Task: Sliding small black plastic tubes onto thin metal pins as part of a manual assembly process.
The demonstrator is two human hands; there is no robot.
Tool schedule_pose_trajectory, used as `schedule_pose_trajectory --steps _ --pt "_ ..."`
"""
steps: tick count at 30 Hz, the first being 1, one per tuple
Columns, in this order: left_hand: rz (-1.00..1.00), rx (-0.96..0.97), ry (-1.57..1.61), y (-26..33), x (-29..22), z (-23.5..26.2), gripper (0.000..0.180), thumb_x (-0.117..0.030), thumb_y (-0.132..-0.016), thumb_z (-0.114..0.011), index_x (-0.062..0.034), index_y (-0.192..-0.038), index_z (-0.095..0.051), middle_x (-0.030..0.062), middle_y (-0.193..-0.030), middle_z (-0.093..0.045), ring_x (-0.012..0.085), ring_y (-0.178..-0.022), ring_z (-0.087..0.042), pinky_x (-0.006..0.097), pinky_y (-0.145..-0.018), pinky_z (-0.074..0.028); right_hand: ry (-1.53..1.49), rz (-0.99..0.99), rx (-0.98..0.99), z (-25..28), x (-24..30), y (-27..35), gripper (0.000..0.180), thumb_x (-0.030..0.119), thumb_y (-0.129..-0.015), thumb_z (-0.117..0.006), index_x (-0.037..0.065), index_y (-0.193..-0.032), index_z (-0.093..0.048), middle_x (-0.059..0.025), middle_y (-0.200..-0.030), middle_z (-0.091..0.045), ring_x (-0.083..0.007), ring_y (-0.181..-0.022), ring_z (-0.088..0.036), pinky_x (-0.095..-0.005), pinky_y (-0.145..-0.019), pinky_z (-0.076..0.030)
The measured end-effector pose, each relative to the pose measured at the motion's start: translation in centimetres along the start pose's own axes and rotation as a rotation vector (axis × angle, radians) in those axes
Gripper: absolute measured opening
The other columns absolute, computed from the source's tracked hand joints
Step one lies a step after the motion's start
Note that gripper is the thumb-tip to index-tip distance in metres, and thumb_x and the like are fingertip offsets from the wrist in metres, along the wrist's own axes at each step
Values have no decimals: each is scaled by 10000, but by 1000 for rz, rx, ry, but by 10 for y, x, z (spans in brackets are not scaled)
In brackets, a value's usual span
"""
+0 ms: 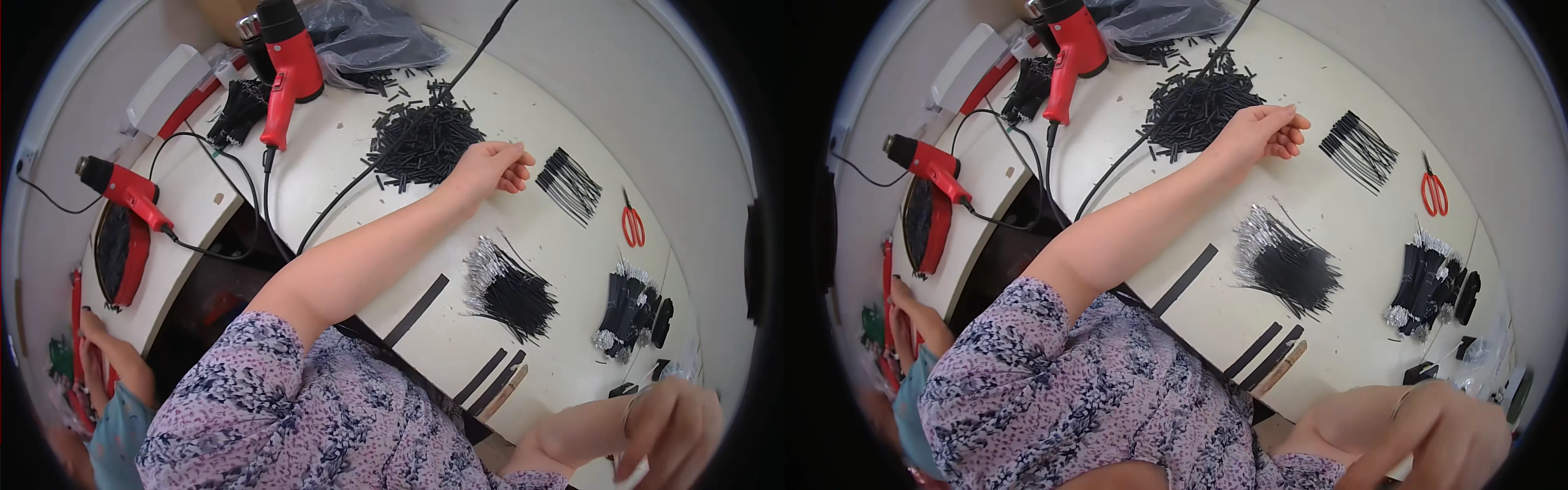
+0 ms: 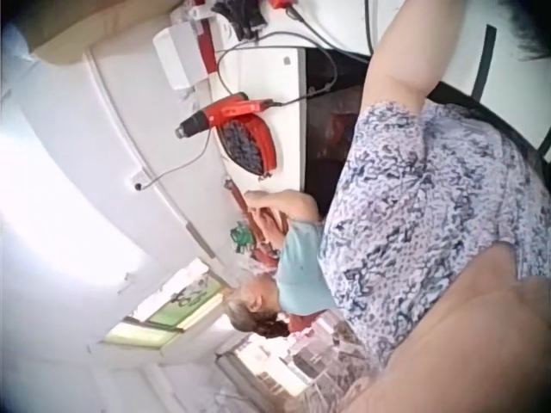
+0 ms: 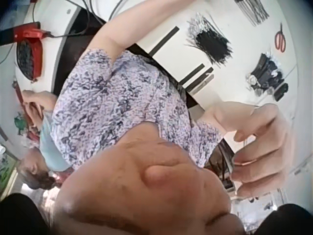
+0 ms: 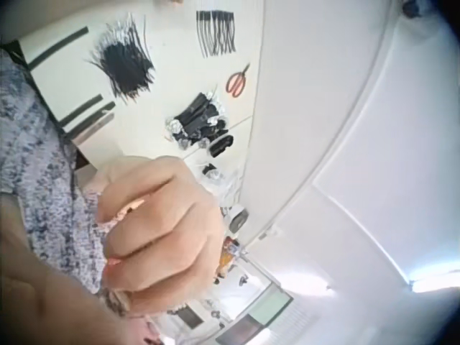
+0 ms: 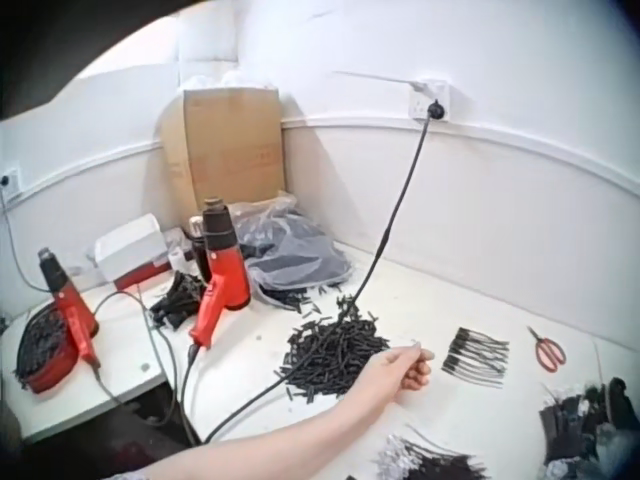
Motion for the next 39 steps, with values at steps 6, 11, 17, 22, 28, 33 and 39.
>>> schedule_pose_trajectory --steps 6,11,17,22,28,33,39 --pt "-62 -132 -240 1 -30 26 245 -227 -950 -554 -15 -988 -671 24 -826 -637 95 -727 -613 217 -677 -493 711 -767 -580 42 -100 6 168 131 -789 -659 -24 -832 -610 -51 -728 -629 -152 -667 -583 -291 -651 -471" --pt "-226 -15 -1112 -2 -46 25 201 -185 -882 -598 -37 -986 -685 50 -817 -657 156 -682 -633 298 -655 -512 1130 -1117 -312 61 -174 45 125 173 -796 -628 49 -809 -634 -116 -754 -660 -285 -713 -638 -359 -666 -502" --pt "-293 159 -1613 23 -44 30 107 -108 -832 -565 -57 -855 -656 119 -872 -648 292 -864 -635 395 -747 -507 1232 -1028 -232 57 -194 51 102 156 -783 -600 58 -759 -608 -111 -756 -662 -304 -742 -641 -395 -675 -510" --pt "-482 262 -1767 20 -33 42 65 -82 -816 -577 -33 -823 -621 134 -885 -594 323 -857 -607 419 -731 -498 1216 -993 -230 62 -193 49 96 147 -787 -591 53 -774 -609 -117 -756 -658 -303 -737 -640 -393 -663 -508" --pt "-550 411 -1834 14 -34 32 39 -92 -825 -590 -57 -816 -605 75 -820 -559 268 -808 -600 370 -693 -504 1108 -841 -494 82 -192 60 89 102 -789 -600 20 -781 -567 -109 -688 -619 -255 -615 -622 -345 -584 -495" --pt "-574 446 -1951 10 -32 26 42 -66 -787 -602 -32 -809 -589 98 -829 -577 288 -797 -612 375 -666 -504 708 -844 -734 86 -196 60 86 68 -853 -571 17 -807 -518 -27 -647 -553 -101 -529 -560 -263 -464 -440" --pt "-100 63 -818 6 -31 -11 117 -113 -870 -578 0 -889 -600 70 -826 -639 156 -764 -620 286 -648 -496 676 -757 -923 96 -194 63 77 74 -880 -585 6 -907 -609 -10 -736 -614 -71 -570 -540 -231 -521 -441"
Point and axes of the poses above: each hand's wrist, its own y-axis away from the middle knuckle, its own z-axis out of the back of the hand, x = y × z, the point moved 1 cm from there along -y, towards the middle knuckle
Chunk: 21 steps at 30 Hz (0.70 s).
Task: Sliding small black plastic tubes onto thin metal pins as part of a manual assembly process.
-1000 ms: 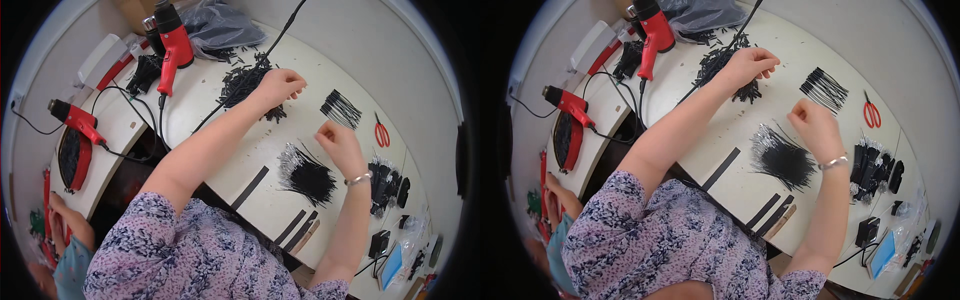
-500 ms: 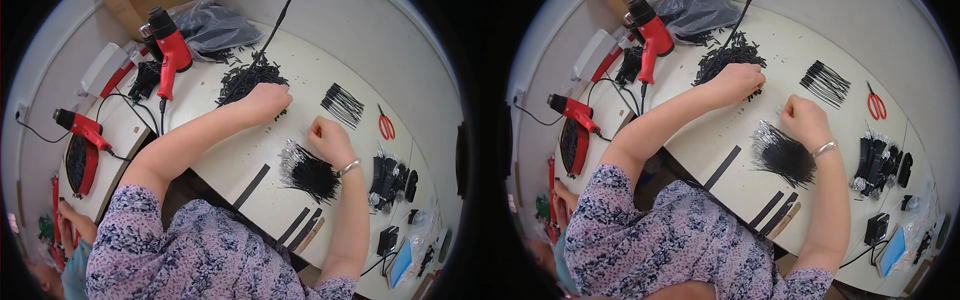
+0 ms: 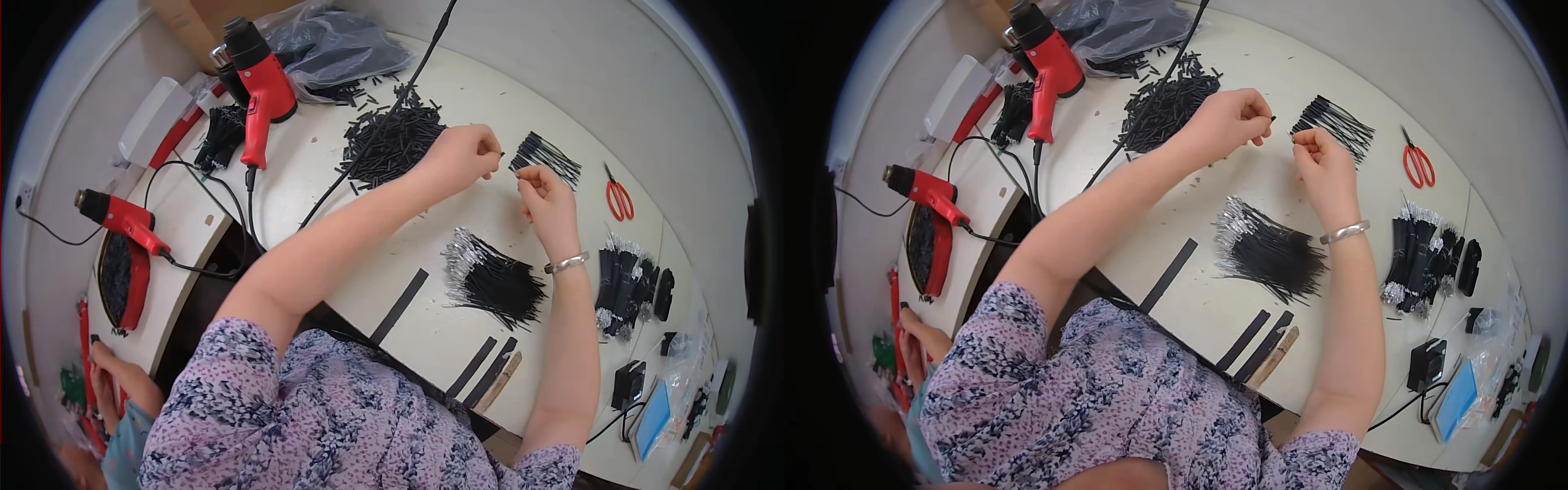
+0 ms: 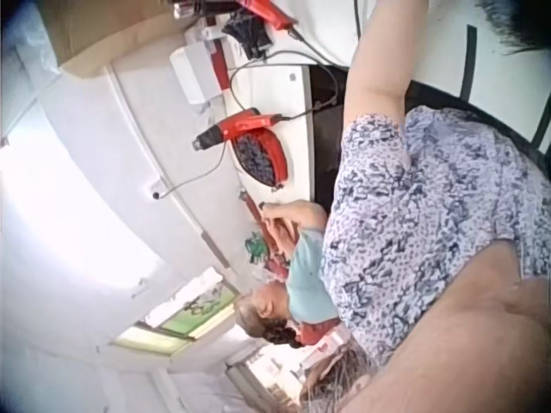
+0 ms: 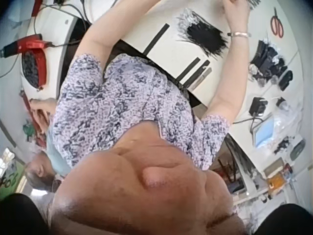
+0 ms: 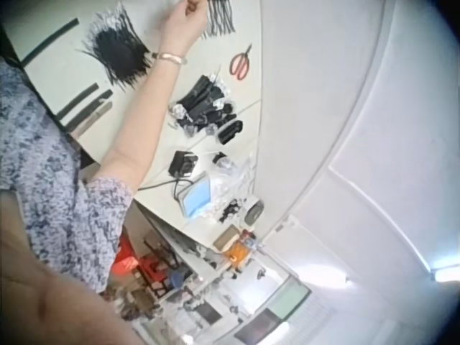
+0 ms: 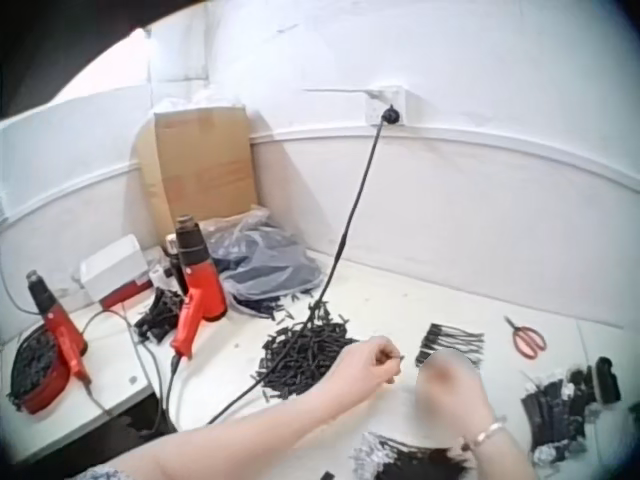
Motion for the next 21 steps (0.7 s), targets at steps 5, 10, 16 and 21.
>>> schedule_pose_trajectory --steps 5,10,16,21 --pt "242 -41 638 0 27 -31 194 -143 -913 -598 -15 -1039 -672 -14 -808 -605 71 -729 -555 212 -685 -464 -57 50 -92 2 -15 -5 103 96 -873 -631 0 -909 -627 14 -760 -616 -48 -619 -517 -209 -557 -419" --pt "217 35 711 -3 33 -28 204 -171 -925 -607 -3 -1024 -668 -6 -799 -605 72 -728 -567 201 -677 -462 -56 156 -59 0 -14 -5 86 77 -856 -645 4 -862 -601 28 -724 -584 -23 -590 -456 -198 -542 -389" --pt "256 56 730 -2 33 -26 193 -191 -927 -614 -10 -974 -662 -8 -778 -615 65 -692 -585 198 -654 -470 -41 160 -81 -6 -8 1 81 53 -845 -646 9 -836 -577 36 -707 -560 -17 -582 -437 -195 -533 -378" --pt "255 68 752 -2 34 -25 185 -205 -925 -623 -23 -916 -659 -6 -772 -623 65 -679 -587 196 -647 -472 55 189 -81 -7 -1 4 62 45 -847 -632 16 -855 -578 23 -730 -555 -44 -602 -455 -208 -555 -388"
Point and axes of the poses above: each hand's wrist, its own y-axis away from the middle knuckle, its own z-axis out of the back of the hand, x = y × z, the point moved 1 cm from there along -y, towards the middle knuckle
